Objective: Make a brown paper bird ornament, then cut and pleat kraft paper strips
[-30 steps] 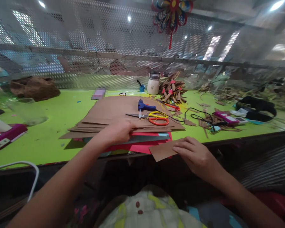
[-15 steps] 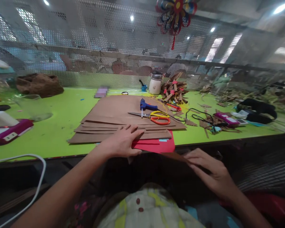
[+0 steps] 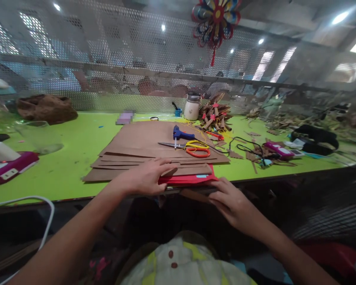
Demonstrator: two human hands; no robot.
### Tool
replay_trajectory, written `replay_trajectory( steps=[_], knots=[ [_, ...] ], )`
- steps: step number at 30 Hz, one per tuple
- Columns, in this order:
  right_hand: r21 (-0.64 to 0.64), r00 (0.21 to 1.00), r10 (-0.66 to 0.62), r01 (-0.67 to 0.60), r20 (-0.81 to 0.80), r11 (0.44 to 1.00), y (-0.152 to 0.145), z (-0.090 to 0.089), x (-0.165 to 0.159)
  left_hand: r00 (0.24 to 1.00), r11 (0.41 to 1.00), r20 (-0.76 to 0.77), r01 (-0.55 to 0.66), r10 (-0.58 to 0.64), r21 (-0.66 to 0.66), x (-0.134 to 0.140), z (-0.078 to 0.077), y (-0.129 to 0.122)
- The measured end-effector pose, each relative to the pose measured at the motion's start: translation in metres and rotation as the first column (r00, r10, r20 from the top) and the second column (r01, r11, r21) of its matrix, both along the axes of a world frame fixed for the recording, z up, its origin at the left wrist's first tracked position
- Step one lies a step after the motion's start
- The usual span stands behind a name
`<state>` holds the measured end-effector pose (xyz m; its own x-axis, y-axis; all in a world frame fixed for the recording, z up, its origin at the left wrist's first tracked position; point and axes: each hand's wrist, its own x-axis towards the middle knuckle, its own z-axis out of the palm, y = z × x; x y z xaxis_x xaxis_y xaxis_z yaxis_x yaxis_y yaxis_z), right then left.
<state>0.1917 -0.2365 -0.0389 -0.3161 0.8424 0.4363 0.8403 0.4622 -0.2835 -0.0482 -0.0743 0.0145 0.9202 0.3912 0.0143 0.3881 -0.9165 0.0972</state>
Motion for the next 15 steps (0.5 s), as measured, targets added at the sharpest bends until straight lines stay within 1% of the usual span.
replay_trajectory(
  steps=[2, 4, 8, 10, 12, 13, 14, 15],
  knots=[
    [0.019, 0.999, -0.023, 0.023, 0.040, 1.000, 0.004, 0.004, 0.001, 1.000, 1.000, -0.006, 0.004, -0.004, -0.001, 0.000, -0.001, 0.000],
    [0.008, 0.997, -0.029, 0.028, 0.070, 1.000, 0.007, 0.005, 0.002, 1.000, 1.000, -0.002, -0.010, 0.010, 0.007, 0.001, -0.003, 0.001],
    [-0.016, 0.999, -0.016, 0.016, 0.048, 1.000, 0.012, 0.002, 0.003, 0.993, 0.992, 0.067, -0.106, 0.101, 0.071, 0.006, -0.010, 0.005],
    [-0.011, 1.000, -0.004, 0.004, 0.027, 1.000, 0.014, 0.005, 0.004, 0.983, 0.983, 0.098, -0.164, 0.156, 0.087, 0.008, -0.010, 0.010],
    [-0.029, 0.999, 0.049, -0.049, 0.017, 0.998, 0.013, 0.013, 0.008, 0.972, 0.975, 0.117, -0.212, 0.203, 0.071, 0.009, -0.006, 0.015],
    [-0.039, 0.997, 0.079, -0.079, 0.009, 0.996, 0.012, 0.020, 0.011, 0.967, 0.972, 0.122, -0.231, 0.224, 0.051, 0.010, -0.003, 0.017],
    [-0.029, 0.995, 0.100, -0.100, -0.004, 0.995, 0.010, 0.029, 0.015, 0.962, 0.968, 0.123, -0.249, 0.244, 0.026, 0.010, 0.001, 0.020],
    [0.008, 0.994, 0.103, -0.103, -0.022, 0.995, 0.007, 0.039, 0.021, 0.957, 0.964, 0.118, -0.265, 0.264, -0.003, 0.010, 0.005, 0.022]
  ],
)
